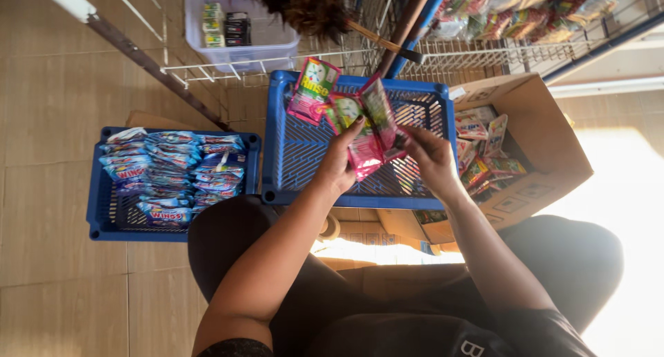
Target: The person walks through a store aisle and then sits on the floor to organize snack packets from a cardboard box into a blue plastic basket. They handle multiple packets of candy and snacks, arranging them neatly in the basket.
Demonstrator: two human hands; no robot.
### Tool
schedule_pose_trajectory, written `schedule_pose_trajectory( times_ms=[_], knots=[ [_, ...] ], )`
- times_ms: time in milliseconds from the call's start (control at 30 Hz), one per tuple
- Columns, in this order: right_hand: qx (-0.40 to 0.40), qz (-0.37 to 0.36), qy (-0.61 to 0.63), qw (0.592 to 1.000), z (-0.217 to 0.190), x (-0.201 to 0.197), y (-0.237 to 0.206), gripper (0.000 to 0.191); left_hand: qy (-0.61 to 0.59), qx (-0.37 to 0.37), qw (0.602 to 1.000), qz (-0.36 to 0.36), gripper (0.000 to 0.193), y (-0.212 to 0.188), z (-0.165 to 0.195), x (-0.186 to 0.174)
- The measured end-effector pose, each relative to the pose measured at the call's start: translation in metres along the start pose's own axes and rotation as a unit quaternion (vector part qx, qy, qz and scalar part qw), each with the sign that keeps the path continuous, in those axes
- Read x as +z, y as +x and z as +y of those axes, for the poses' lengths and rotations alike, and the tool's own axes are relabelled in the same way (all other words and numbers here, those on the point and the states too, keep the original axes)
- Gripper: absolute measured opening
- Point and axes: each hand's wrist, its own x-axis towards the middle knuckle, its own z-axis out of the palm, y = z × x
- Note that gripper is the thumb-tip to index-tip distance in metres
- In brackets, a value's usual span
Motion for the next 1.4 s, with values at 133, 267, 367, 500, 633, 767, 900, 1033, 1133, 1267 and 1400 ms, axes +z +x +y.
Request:
schedule_pose_trajectory(
  times_ms=[133,267,367,500,633,767,900,1033,1133,1267,1400],
  knots=[
    [0.027,0.052,0.185,0.981,0.020,-0.013,0.007,0.021,0.017,0.040,0.999,0.006,0.041,0.005,-0.003,-0.013],
    [0.057,0.069,0.260,0.962,0.016,-0.014,0.007,0.016,0.100,0.073,0.991,0.059,0.035,0.014,-0.009,-0.026],
    [-0.035,0.049,-0.179,0.982,-0.004,-0.001,0.001,0.011,0.138,0.062,0.987,0.052,0.035,0.014,-0.016,-0.023],
    [-0.190,-0.055,-0.280,0.939,-0.039,0.033,-0.010,0.028,0.055,-0.043,0.996,-0.050,0.041,0.000,-0.017,-0.010],
    [-0.240,-0.054,-0.323,0.914,-0.066,0.032,-0.017,0.039,0.050,-0.034,0.998,-0.030,0.043,-0.006,-0.007,0.000],
    [-0.228,0.161,-0.308,0.910,-0.062,0.023,-0.008,0.032,0.061,-0.044,0.996,-0.055,0.046,-0.008,-0.004,0.005],
    [-0.089,0.077,-0.095,0.989,-0.037,0.015,-0.004,0.061,0.120,-0.029,0.990,-0.062,0.049,-0.013,-0.008,0.009],
    [0.061,0.045,0.080,0.994,-0.007,0.015,-0.003,0.050,0.164,-0.046,0.983,-0.073,0.064,-0.018,-0.006,0.016],
    [0.105,0.062,0.197,0.973,0.005,0.011,0.000,0.042,0.127,-0.091,0.983,-0.092,0.079,-0.022,-0.001,0.023],
    [0.078,0.055,0.336,0.937,0.006,0.006,0.002,0.044,0.053,-0.077,0.990,-0.108,0.095,-0.023,0.004,0.028],
    [0.134,0.020,0.309,0.941,0.005,0.019,-0.005,0.047,0.069,-0.061,0.990,-0.103,0.100,-0.015,-0.007,0.016]
  ],
)
